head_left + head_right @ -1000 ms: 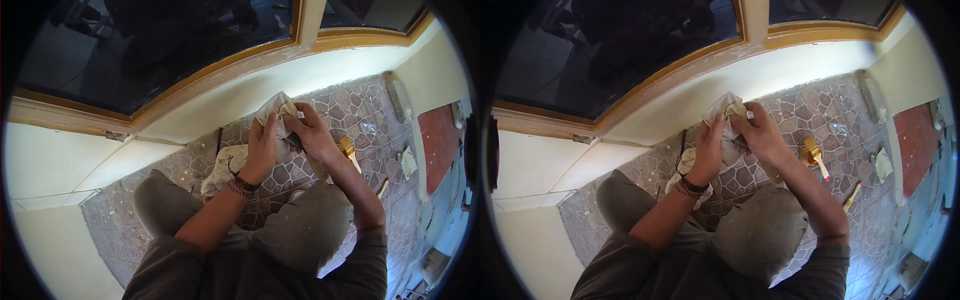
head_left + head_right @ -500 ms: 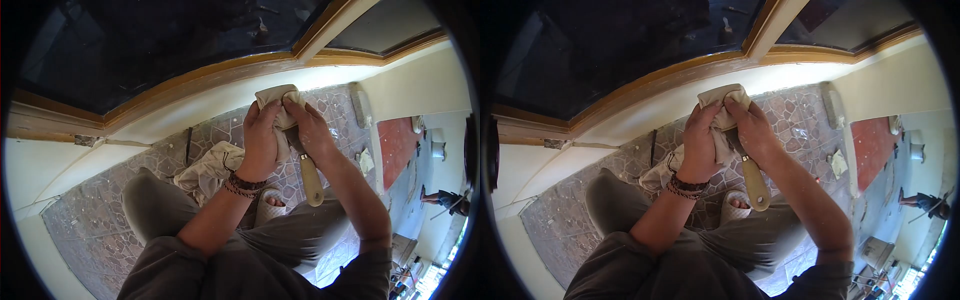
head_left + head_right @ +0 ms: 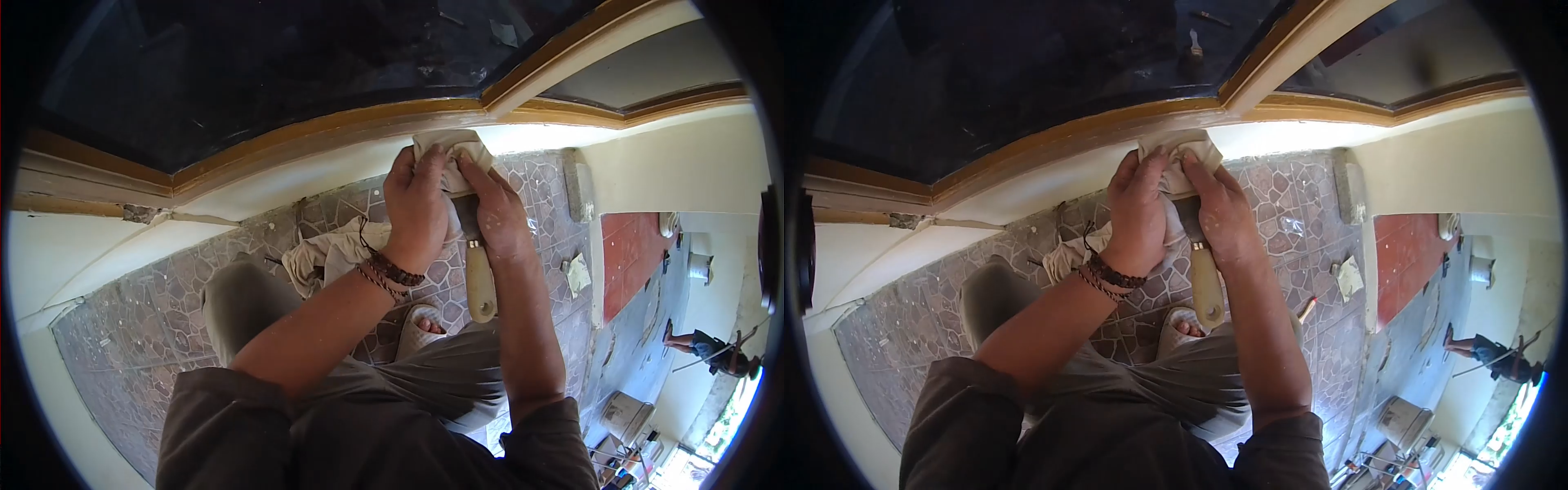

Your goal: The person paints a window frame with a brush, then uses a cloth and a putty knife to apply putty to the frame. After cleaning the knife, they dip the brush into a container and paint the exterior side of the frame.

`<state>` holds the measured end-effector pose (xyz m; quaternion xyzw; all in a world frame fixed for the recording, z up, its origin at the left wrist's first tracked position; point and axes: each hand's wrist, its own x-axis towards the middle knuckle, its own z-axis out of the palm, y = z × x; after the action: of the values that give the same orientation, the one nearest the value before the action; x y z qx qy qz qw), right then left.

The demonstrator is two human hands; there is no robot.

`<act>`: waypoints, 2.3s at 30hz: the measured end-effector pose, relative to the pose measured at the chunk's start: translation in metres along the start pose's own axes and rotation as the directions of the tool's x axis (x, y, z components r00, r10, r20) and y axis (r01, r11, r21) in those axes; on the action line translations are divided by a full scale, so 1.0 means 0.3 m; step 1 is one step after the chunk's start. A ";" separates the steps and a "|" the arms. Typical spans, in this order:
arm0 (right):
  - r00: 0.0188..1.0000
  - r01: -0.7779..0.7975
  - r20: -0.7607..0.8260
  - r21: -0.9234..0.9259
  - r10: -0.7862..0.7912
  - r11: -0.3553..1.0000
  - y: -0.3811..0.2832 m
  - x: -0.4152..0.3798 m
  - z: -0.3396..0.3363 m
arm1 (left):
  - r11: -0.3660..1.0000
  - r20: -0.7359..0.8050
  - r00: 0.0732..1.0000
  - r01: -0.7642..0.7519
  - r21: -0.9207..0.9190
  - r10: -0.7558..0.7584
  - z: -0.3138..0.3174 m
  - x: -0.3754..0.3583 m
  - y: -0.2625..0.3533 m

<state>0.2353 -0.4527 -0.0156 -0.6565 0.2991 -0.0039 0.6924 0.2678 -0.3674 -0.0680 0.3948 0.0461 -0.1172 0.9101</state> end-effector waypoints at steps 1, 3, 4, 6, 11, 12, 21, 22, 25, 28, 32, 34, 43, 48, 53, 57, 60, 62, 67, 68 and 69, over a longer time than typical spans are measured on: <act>1.000 0.003 0.009 0.032 -0.003 0.999 -0.001 -0.010 0.009 | 1.000 0.001 1.000 -0.005 0.006 0.005 -0.009 0.007 0.000; 1.000 0.008 0.012 0.072 -0.009 0.997 0.007 -0.009 0.017 | 0.998 0.028 0.999 -0.023 0.054 0.022 -0.023 0.020 -0.002; 0.999 0.034 -0.004 0.052 -0.034 0.998 0.017 -0.007 0.018 | 0.998 0.031 0.999 -0.019 0.058 0.017 -0.023 0.019 -0.013; 0.998 0.055 -0.019 0.021 -0.055 0.998 0.029 0.000 0.023 | 1.000 -0.027 0.999 0.018 -0.010 -0.018 -0.002 0.013 -0.019; 0.903 0.406 0.023 -0.369 -0.429 0.836 0.085 0.022 0.019 | 0.985 0.031 0.994 0.104 -0.136 -0.101 0.019 -0.002 -0.006; 0.903 0.407 0.024 -0.370 -0.429 0.835 0.109 0.039 0.005 | 0.979 0.037 0.992 0.124 -0.162 -0.120 0.019 0.001 -0.006; 0.812 0.506 0.086 -0.597 -0.577 0.623 0.082 0.099 -0.029 | 0.990 -0.180 0.983 -0.016 0.141 0.041 0.057 0.000 -0.043; 0.764 0.532 0.133 -0.683 -0.631 0.501 0.065 0.099 -0.043 | 0.990 -0.182 0.983 -0.015 0.137 0.040 0.054 0.001 -0.061; 0.840 0.421 0.051 -0.691 -0.540 0.588 -0.005 0.100 -0.038 | 0.951 -0.155 0.982 -0.057 0.304 0.109 0.046 0.006 -0.091; 0.940 0.250 -0.048 -0.580 -0.339 0.775 -0.040 0.112 -0.041 | 0.884 -0.105 0.994 0.020 0.467 0.034 0.037 0.012 -0.060; 0.847 0.493 0.204 -0.647 -0.491 0.581 0.013 0.183 -0.101 | 0.978 -0.007 0.993 0.120 0.169 -0.120 0.055 0.029 -0.019; 0.782 0.550 0.291 -0.738 -0.552 0.391 0.002 0.195 -0.119 | 0.990 0.023 0.993 0.110 0.089 -0.112 0.059 0.043 -0.012; 0.779 0.519 0.322 -0.812 -0.538 0.266 -0.048 0.199 -0.077 | 0.975 0.130 0.972 0.206 -0.077 -0.195 0.046 0.082 -0.005; 0.760 0.539 0.313 -0.793 -0.569 0.283 -0.045 0.208 -0.074 | 0.968 0.131 0.967 0.233 -0.094 -0.220 0.046 0.092 0.002; 0.775 0.520 0.304 -0.805 -0.554 0.286 -0.053 0.209 -0.067 | 0.963 0.126 0.958 0.265 -0.055 -0.256 0.040 0.103 0.006; 0.793 0.505 0.294 -0.807 -0.533 0.306 -0.062 0.212 -0.062 | 0.969 0.090 0.965 0.245 0.022 -0.246 0.047 0.101 0.016; 0.805 0.503 0.293 -0.798 -0.516 0.332 -0.062 0.216 -0.067 | 0.970 0.099 0.966 0.243 -0.031 -0.239 0.048 0.104 0.006; 0.789 0.528 0.314 -0.786 -0.528 0.322 -0.055 0.226 -0.073 | 0.974 0.096 0.969 0.228 -0.001 -0.227 0.047 0.105 0.008; 0.809 0.495 0.302 -0.812 -0.504 0.308 -0.065 0.218 -0.058 | 0.971 0.072 0.969 0.235 0.038 -0.238 0.050 0.103 0.026; 0.807 0.500 0.311 -0.813 -0.503 0.299 -0.064 0.218 -0.055 | 0.974 0.047 0.973 0.224 0.045 -0.226 0.054 0.101 0.033; 0.807 0.500 0.309 -0.812 -0.504 0.302 -0.062 0.220 -0.055 | 0.976 0.023 0.977 0.212 0.053 -0.214 0.056 0.100 0.037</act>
<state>0.2897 -0.4965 -0.0250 -0.9705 0.0406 -0.0694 0.2272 0.2993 -0.3775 -0.0539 0.4086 0.0723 -0.2209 0.8826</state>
